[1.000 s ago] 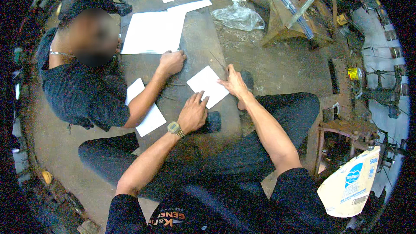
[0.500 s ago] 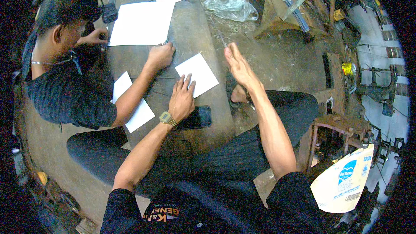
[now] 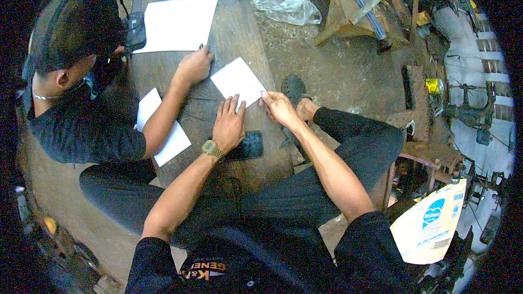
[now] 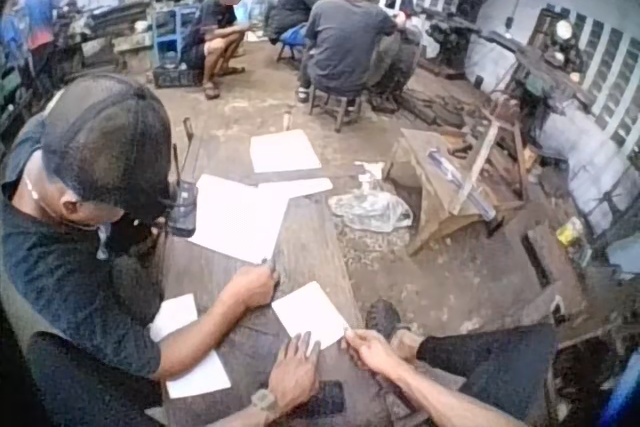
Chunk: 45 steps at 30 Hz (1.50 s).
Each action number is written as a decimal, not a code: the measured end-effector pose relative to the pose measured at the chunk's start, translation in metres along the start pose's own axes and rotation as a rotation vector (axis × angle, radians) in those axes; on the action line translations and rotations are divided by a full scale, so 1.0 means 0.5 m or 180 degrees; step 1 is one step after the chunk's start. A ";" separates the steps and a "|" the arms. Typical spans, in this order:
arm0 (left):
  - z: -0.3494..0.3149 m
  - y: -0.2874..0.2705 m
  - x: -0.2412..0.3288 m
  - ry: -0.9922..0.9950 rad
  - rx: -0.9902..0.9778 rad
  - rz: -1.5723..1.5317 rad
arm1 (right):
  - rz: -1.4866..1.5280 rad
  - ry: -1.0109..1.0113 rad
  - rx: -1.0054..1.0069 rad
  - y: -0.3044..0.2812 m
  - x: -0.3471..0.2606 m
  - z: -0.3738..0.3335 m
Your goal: The person measures and marks white paper pieces using a caliper, ruler, and compass while sitting on the floor. A coworker also measures and marks paper across the table. The person handles multiple paper pieces, aligns tools, and draws lines or arcs on the paper.
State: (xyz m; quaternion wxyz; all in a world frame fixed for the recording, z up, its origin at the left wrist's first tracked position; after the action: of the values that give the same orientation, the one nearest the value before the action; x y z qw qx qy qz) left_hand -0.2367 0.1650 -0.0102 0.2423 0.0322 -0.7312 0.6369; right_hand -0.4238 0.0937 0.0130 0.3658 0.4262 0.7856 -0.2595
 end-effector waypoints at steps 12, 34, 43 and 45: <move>-0.009 -0.010 -0.027 0.0062 0.0047 -0.0264 | -0.0111 -0.0104 0.0277 0.058 0.005 0.021; -0.011 -0.009 -0.024 0.0101 0.0117 -0.0331 | -0.1418 -0.0336 0.1280 0.078 0.025 0.014; -0.013 -0.010 -0.027 0.0114 0.0085 -0.0389 | -0.1290 -0.0314 0.1101 0.084 0.007 0.011; -0.013 -0.010 -0.027 0.0114 0.0056 -0.0405 | -0.1538 -0.0601 0.1154 0.091 0.005 0.008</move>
State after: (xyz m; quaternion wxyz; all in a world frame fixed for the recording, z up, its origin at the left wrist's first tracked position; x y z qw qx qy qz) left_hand -0.2210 0.1668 -0.0104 0.2950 0.0694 -0.7176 0.6271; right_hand -0.3842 0.1147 0.0044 0.2830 0.2595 0.7676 -0.5132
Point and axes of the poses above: each hand's wrist, its own z-axis towards the middle knuckle, its own y-axis out of the palm, x = y × z, the point moved 1 cm from there along z, towards the middle knuckle, and after that the axes turned 4 degrees about -x, right-handed, at the moved point
